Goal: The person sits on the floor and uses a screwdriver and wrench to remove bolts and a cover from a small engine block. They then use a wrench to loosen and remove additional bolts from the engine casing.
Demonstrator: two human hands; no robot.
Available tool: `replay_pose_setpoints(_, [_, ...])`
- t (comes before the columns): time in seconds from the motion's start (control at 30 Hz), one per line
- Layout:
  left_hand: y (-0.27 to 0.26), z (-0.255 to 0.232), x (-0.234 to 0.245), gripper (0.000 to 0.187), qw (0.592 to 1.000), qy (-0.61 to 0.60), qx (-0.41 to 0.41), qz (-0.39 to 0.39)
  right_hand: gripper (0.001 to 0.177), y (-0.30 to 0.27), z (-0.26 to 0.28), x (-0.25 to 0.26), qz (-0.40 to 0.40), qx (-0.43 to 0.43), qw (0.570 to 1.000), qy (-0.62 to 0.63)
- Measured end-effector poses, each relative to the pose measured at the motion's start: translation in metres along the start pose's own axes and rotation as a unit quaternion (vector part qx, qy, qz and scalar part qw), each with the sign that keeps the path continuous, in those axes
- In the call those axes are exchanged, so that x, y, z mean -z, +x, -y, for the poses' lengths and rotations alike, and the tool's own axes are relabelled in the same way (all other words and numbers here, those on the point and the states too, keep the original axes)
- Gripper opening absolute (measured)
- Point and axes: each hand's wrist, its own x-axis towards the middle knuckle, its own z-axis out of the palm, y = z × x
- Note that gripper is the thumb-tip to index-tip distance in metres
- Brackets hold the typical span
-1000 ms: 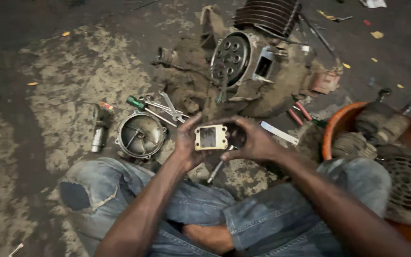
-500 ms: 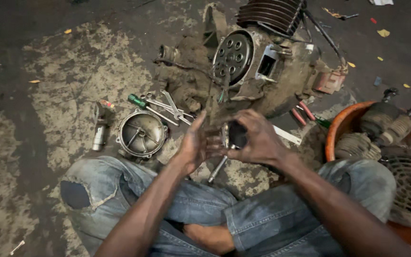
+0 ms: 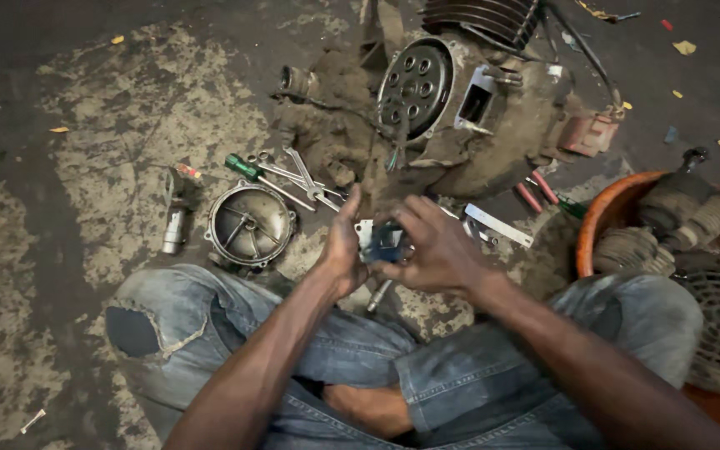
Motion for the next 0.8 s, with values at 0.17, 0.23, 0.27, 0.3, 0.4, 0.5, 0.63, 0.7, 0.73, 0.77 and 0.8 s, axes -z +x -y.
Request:
replay_pose_setpoints(0.17, [0.001, -0.006, 0.003, 0.074, 0.999, 0.03, -0.003, 0.018, 0.033, 0.0, -0.019, 0.009, -0.012, 0.076, 0.996, 0.045])
replay_pose_setpoints(0.23, [-0.001, -0.008, 0.001, 0.079, 0.998, 0.053, 0.016, 0.004, 0.025, 0.001, -0.034, 0.01, 0.014, 0.055, 0.991, 0.123])
replay_pose_setpoints(0.27, [-0.001, -0.01, 0.0, 0.083, 0.999, 0.043, 0.023, -0.002, 0.021, 0.0, -0.041, 0.012, 0.027, 0.044, 0.986, 0.161])
replay_pose_setpoints(0.3, [-0.002, -0.012, 0.001, 0.087, 0.999, 0.034, 0.029, -0.009, 0.02, -0.003, -0.046, 0.016, 0.027, 0.042, 0.981, 0.19])
replay_pose_setpoints(0.4, [-0.003, -0.016, 0.005, 0.1, 0.999, 0.007, 0.03, 0.02, 0.023, -0.011, -0.056, 0.028, 0.041, -0.054, 0.963, 0.26])
replay_pose_setpoints(0.5, [-0.002, -0.018, 0.009, 0.106, 0.998, -0.009, 0.01, 0.053, 0.029, -0.017, -0.068, 0.04, 0.111, -0.252, 0.926, 0.258])
replay_pose_setpoints(0.63, [-0.005, -0.02, 0.01, 0.108, 0.995, -0.028, 0.018, 0.089, 0.038, -0.029, -0.112, 0.047, 0.26, -0.322, 0.905, 0.097])
replay_pose_setpoints(0.7, [-0.005, -0.019, 0.009, 0.106, 0.996, -0.018, 0.017, 0.091, 0.041, -0.04, -0.147, 0.05, 0.289, -0.343, 0.894, -0.01])
replay_pose_setpoints(0.73, [-0.007, -0.019, 0.01, 0.105, 0.996, -0.013, 0.015, 0.09, 0.04, -0.044, -0.168, 0.054, 0.271, -0.348, 0.896, -0.057])
replay_pose_setpoints(0.77, [-0.008, -0.019, 0.011, 0.104, 0.996, -0.008, 0.015, 0.082, 0.039, -0.048, -0.192, 0.06, 0.251, -0.358, 0.894, -0.098])
replay_pose_setpoints(0.8, [-0.008, -0.018, 0.01, 0.102, 0.997, -0.003, 0.016, 0.076, 0.038, -0.054, -0.219, 0.069, 0.18, -0.383, 0.896, -0.132])
